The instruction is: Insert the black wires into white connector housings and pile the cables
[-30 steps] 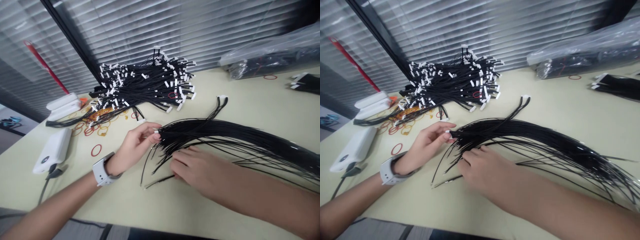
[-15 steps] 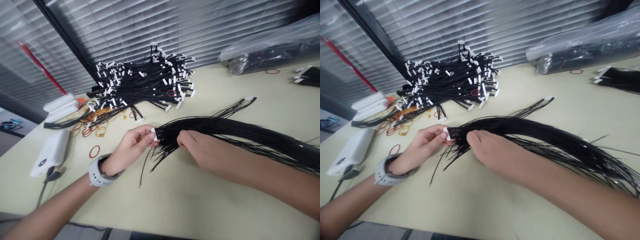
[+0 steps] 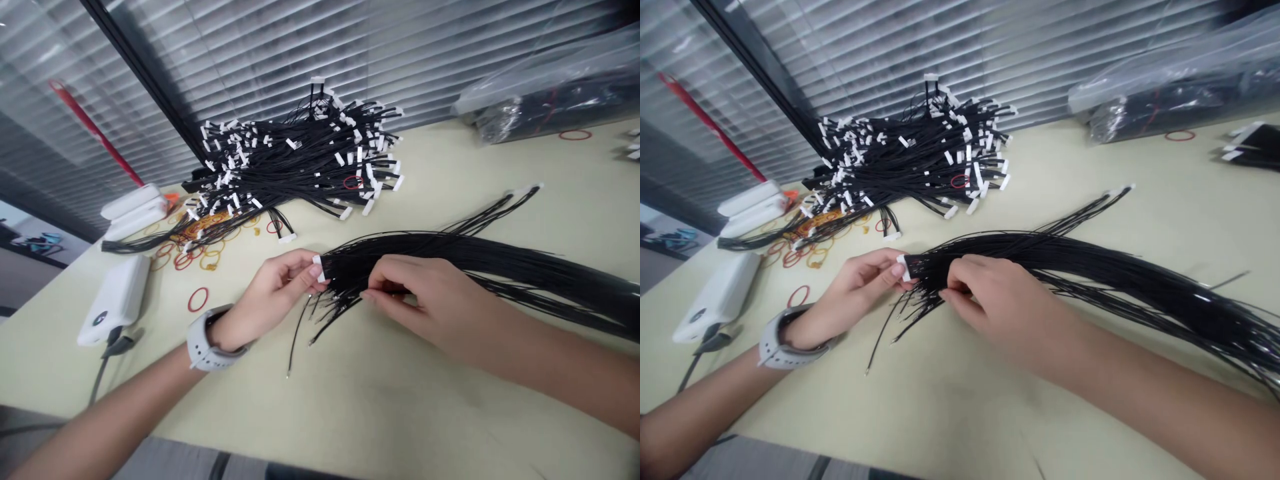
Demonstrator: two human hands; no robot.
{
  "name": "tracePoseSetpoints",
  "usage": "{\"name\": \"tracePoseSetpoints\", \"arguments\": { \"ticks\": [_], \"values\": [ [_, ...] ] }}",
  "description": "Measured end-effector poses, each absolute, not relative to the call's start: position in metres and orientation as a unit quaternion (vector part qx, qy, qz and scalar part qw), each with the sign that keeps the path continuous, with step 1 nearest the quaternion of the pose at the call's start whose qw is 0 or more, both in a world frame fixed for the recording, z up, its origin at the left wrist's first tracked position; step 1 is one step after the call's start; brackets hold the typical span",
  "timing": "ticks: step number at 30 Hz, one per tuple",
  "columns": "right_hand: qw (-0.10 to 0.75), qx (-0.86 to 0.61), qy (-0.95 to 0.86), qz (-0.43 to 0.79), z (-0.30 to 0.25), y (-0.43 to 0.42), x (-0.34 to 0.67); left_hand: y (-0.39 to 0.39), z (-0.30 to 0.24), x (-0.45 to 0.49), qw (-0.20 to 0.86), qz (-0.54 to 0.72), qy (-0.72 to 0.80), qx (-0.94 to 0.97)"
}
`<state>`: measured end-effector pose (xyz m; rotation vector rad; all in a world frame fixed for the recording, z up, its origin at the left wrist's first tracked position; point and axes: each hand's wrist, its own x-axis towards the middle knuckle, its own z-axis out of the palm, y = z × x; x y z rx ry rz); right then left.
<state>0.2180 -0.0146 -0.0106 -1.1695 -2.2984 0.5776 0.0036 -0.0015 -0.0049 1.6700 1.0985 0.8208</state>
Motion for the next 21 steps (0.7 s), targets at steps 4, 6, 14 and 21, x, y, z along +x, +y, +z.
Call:
{"name": "tracePoseSetpoints", "arguments": {
  "ticks": [4, 6, 14, 21],
  "values": [
    [0.256, -0.434, -0.839, 0.206, -0.0148, -0.0128, 0.2175, -0.0013, -0.0053, 0.0029, 0.464, 0.33, 0.447, 0.69],
    [0.268, -0.43, -0.837, 0.209, -0.0159, -0.0124, 0.2171, -0.0015, -0.0046, 0.003, 0.461, 0.327, 0.449, 0.692],
    [0.272, -0.451, -0.825, 0.204, -0.0126, -0.0142, 0.2177, -0.0007, -0.0028, 0.0034, 0.468, 0.33, 0.453, 0.684],
    [0.307, -0.481, -0.801, 0.182, -0.0141, -0.0099, 0.2205, 0.003, -0.0029, 0.0027, 0.487, 0.32, 0.459, 0.671]
  ]
}}
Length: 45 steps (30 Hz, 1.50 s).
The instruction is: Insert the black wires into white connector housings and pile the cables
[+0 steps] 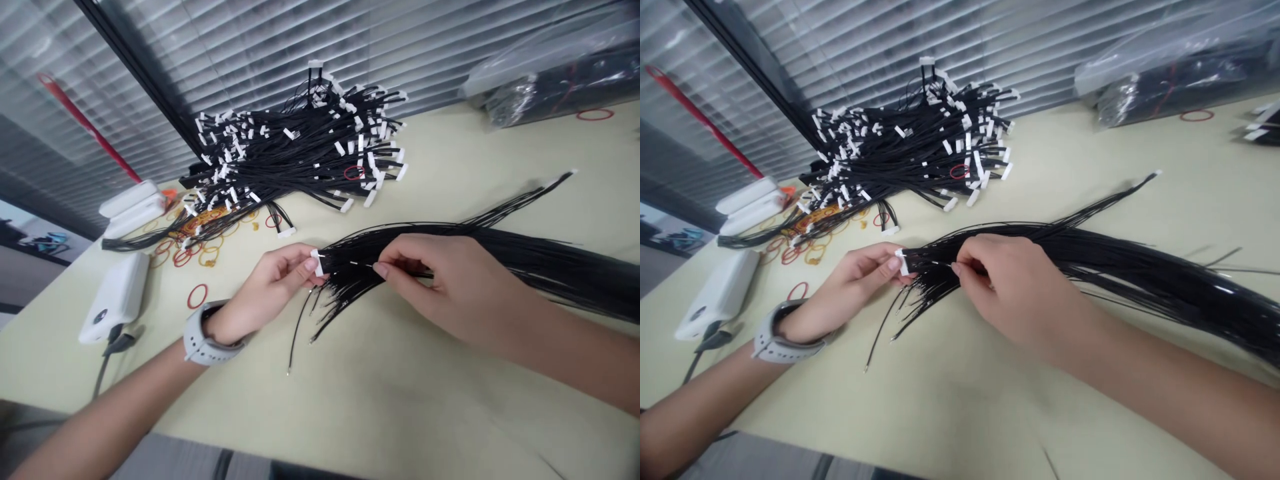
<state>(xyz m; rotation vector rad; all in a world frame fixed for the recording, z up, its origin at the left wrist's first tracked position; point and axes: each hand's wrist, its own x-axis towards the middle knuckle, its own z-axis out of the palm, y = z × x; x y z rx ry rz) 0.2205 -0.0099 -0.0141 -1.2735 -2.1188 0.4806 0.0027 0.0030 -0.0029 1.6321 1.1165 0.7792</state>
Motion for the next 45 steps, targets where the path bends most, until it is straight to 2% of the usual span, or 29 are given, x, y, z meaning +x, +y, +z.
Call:
{"name": "tracePoseSetpoints", "arguments": {
  "ticks": [16, 24, 45],
  "values": [
    [0.304, -0.462, -0.814, 0.179, -0.013, -0.006, 0.223, 0.003, -0.004, 0.003, 0.507, 0.346, 0.46, 0.642],
    [0.29, -0.437, -0.839, 0.147, -0.016, -0.006, 0.22, 0.003, -0.001, 0.001, 0.486, 0.311, 0.43, 0.694],
    [0.327, -0.404, -0.831, 0.198, -0.009, -0.016, 0.208, -0.011, 0.003, 0.009, 0.535, 0.302, 0.406, 0.676]
  ]
}}
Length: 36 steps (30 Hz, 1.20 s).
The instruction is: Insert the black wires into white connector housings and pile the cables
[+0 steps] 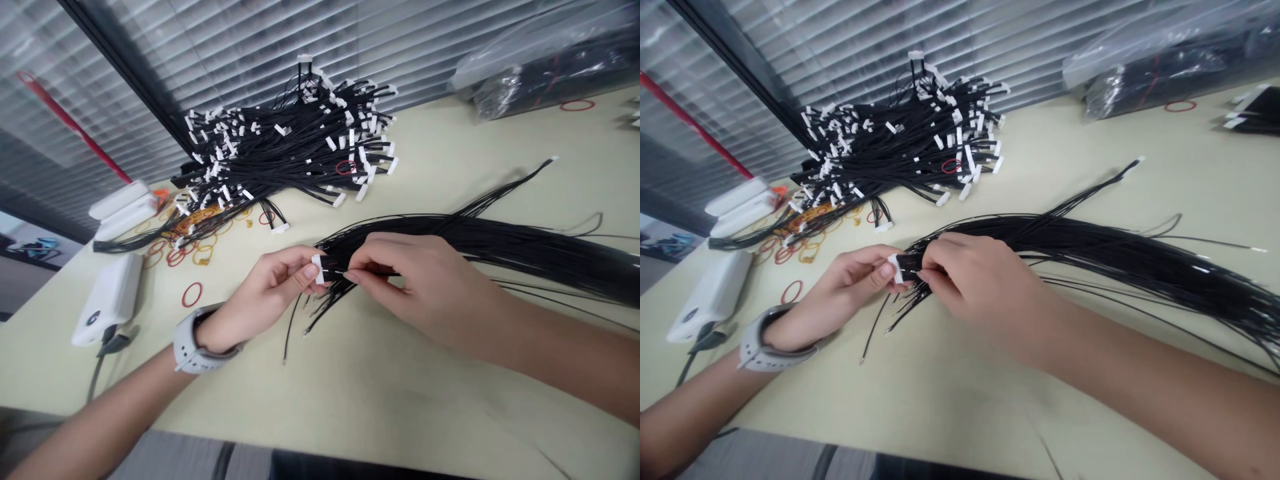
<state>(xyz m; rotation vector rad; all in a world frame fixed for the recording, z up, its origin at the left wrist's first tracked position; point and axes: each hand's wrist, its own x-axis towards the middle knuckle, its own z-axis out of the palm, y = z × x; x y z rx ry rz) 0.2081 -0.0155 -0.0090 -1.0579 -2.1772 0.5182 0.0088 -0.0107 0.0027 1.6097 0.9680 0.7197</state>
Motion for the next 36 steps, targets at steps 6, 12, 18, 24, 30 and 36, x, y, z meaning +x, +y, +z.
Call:
{"name": "tracePoseSetpoints", "arguments": {
  "ticks": [6, 12, 18, 24, 30, 36],
  "values": [
    [0.326, -0.392, -0.84, 0.187, -0.0083, -0.0166, 0.2085, -0.0112, 0.0043, 0.0094, 0.538, 0.293, 0.408, 0.677],
    [0.329, -0.391, -0.846, 0.152, -0.0111, -0.0172, 0.2071, -0.0123, 0.0053, 0.0113, 0.527, 0.27, 0.424, 0.685],
    [0.305, -0.401, -0.846, 0.174, -0.0127, -0.0172, 0.206, -0.0122, 0.0032, 0.012, 0.532, 0.252, 0.437, 0.681],
    [0.317, -0.402, -0.83, 0.222, -0.0104, -0.0137, 0.2088, -0.011, 0.005, 0.0124, 0.548, 0.257, 0.431, 0.67],
    [0.301, -0.392, -0.835, 0.241, -0.0075, -0.0152, 0.2107, -0.0109, 0.0044, 0.0112, 0.553, 0.254, 0.438, 0.662],
    [0.303, -0.395, -0.829, 0.254, -0.007, -0.0154, 0.2084, -0.0104, 0.0029, 0.012, 0.551, 0.253, 0.435, 0.666]
  ]
}}
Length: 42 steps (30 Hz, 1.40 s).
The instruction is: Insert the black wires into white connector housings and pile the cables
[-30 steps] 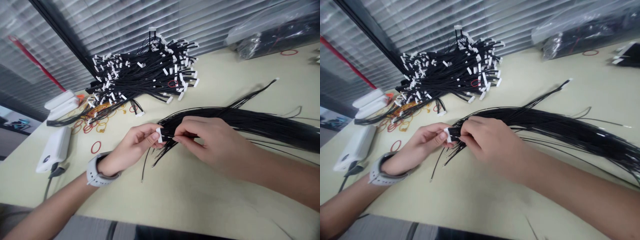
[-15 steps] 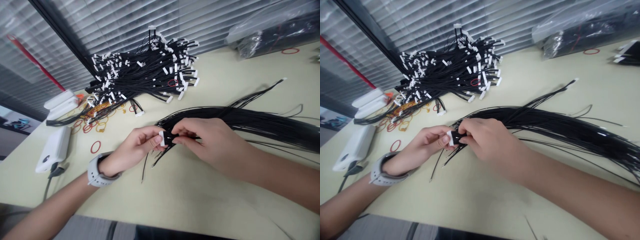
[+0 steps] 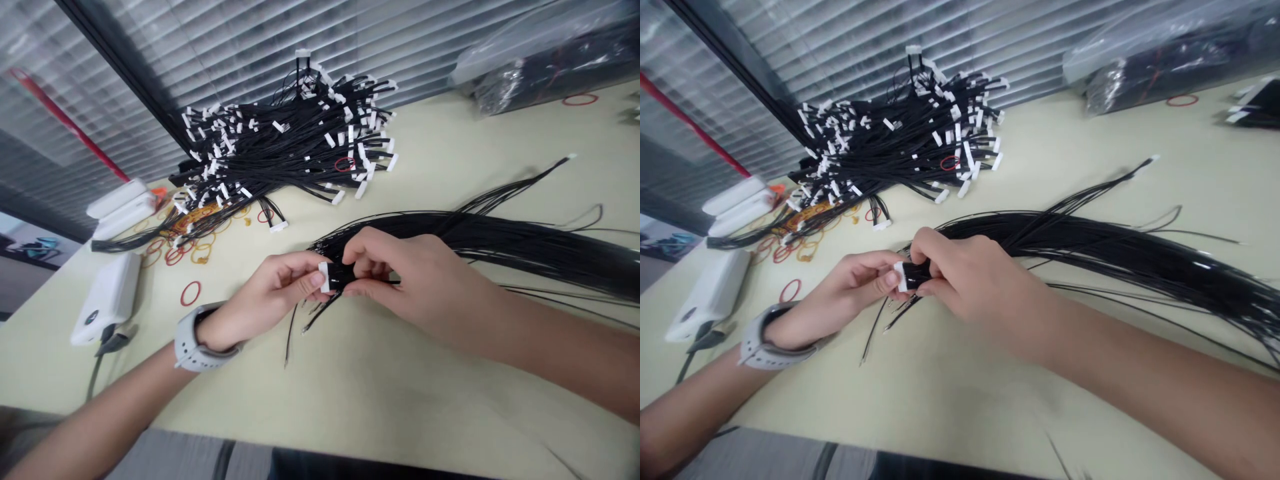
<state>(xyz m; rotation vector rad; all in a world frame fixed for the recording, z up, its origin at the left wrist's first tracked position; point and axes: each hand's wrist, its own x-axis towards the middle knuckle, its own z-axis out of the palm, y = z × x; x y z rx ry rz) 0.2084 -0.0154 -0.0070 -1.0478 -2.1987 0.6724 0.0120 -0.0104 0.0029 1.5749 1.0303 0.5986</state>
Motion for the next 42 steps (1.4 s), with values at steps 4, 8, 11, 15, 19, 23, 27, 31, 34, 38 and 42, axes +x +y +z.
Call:
{"name": "tracePoseSetpoints", "arguments": {
  "ticks": [4, 8, 11, 15, 19, 23, 27, 31, 34, 38, 42],
  "values": [
    [0.305, -0.394, -0.825, 0.267, -0.008, -0.014, 0.206, -0.01, 0.001, 0.01, 0.541, 0.248, 0.429, 0.679],
    [0.327, -0.395, -0.81, 0.284, -0.01, -0.013, 0.206, -0.011, 0.001, 0.01, 0.538, 0.25, 0.428, 0.682],
    [0.336, -0.401, -0.797, 0.3, -0.01, -0.014, 0.206, -0.012, 0.002, 0.011, 0.529, 0.258, 0.432, 0.684],
    [0.343, -0.406, -0.781, 0.327, -0.008, -0.016, 0.206, -0.012, 0.002, 0.012, 0.523, 0.259, 0.432, 0.687],
    [0.343, -0.408, -0.782, 0.323, -0.008, -0.015, 0.206, -0.011, 0.001, 0.011, 0.534, 0.258, 0.435, 0.678],
    [0.351, -0.406, -0.782, 0.317, -0.009, -0.013, 0.206, -0.011, 0.0, 0.01, 0.536, 0.253, 0.43, 0.681],
    [0.333, -0.368, -0.826, 0.267, -0.011, -0.014, 0.206, -0.011, -0.001, 0.009, 0.527, 0.25, 0.416, 0.698],
    [0.307, -0.335, -0.867, 0.204, -0.014, -0.018, 0.206, -0.012, -0.002, 0.008, 0.508, 0.245, 0.404, 0.72],
    [0.307, -0.326, -0.876, 0.179, -0.018, -0.021, 0.206, -0.012, -0.004, 0.007, 0.499, 0.238, 0.401, 0.73],
    [0.316, -0.304, -0.887, 0.145, -0.021, -0.021, 0.207, -0.013, -0.004, 0.007, 0.509, 0.24, 0.398, 0.724],
    [0.31, -0.307, -0.891, 0.124, -0.021, -0.019, 0.209, -0.012, -0.001, 0.008, 0.534, 0.253, 0.399, 0.701]
  ]
}}
